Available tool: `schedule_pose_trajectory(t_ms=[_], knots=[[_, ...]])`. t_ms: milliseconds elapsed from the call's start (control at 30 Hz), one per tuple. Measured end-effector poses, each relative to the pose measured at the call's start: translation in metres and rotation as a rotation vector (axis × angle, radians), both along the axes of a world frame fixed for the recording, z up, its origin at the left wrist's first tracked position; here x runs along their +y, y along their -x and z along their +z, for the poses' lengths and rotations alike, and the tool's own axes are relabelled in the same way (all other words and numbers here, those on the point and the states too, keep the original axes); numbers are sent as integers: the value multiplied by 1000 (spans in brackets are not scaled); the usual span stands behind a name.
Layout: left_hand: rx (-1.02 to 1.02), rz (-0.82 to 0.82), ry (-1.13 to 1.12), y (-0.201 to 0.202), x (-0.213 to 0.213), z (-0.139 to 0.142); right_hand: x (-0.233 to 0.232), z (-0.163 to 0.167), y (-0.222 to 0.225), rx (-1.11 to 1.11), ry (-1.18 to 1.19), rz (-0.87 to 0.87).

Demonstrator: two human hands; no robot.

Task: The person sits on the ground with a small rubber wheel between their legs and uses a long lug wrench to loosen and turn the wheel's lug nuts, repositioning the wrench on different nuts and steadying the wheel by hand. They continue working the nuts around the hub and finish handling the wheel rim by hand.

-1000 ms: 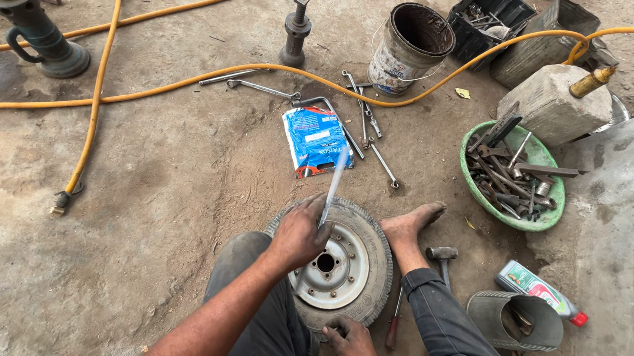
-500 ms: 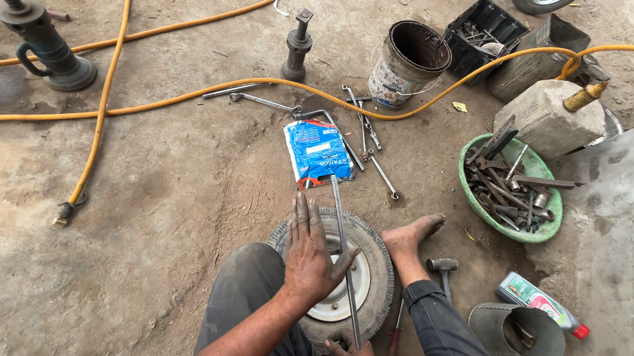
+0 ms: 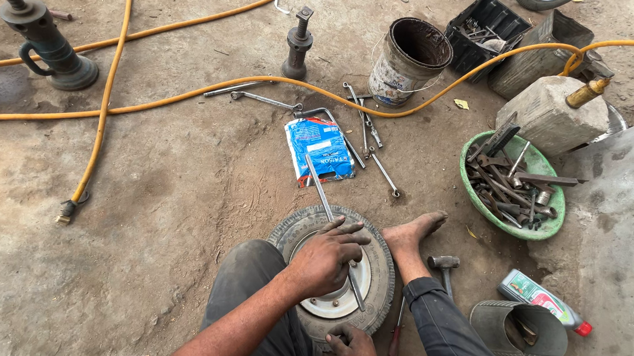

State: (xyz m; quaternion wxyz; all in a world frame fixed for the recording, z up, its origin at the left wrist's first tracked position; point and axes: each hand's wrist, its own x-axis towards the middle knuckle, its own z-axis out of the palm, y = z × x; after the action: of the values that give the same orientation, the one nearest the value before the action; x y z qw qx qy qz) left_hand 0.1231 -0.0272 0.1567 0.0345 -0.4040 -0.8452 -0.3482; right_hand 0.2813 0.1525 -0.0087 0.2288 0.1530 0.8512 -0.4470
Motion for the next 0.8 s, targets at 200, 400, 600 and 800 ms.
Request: schedule_pose_trajectory(t_ms=[200,400,600,800], knots=[[-93,626,-191,-5,-18,4,-1,-1,-1,-71,-5,22],[-570,160,45,27,-36,23,-3,4,-1,28,-34,57],[-52,261,182,21,-20,21,-6,12,-2,-28,-25,30],[-23,525,-366,-18,-3,-2,-4,12,-5,55,-44,53]])
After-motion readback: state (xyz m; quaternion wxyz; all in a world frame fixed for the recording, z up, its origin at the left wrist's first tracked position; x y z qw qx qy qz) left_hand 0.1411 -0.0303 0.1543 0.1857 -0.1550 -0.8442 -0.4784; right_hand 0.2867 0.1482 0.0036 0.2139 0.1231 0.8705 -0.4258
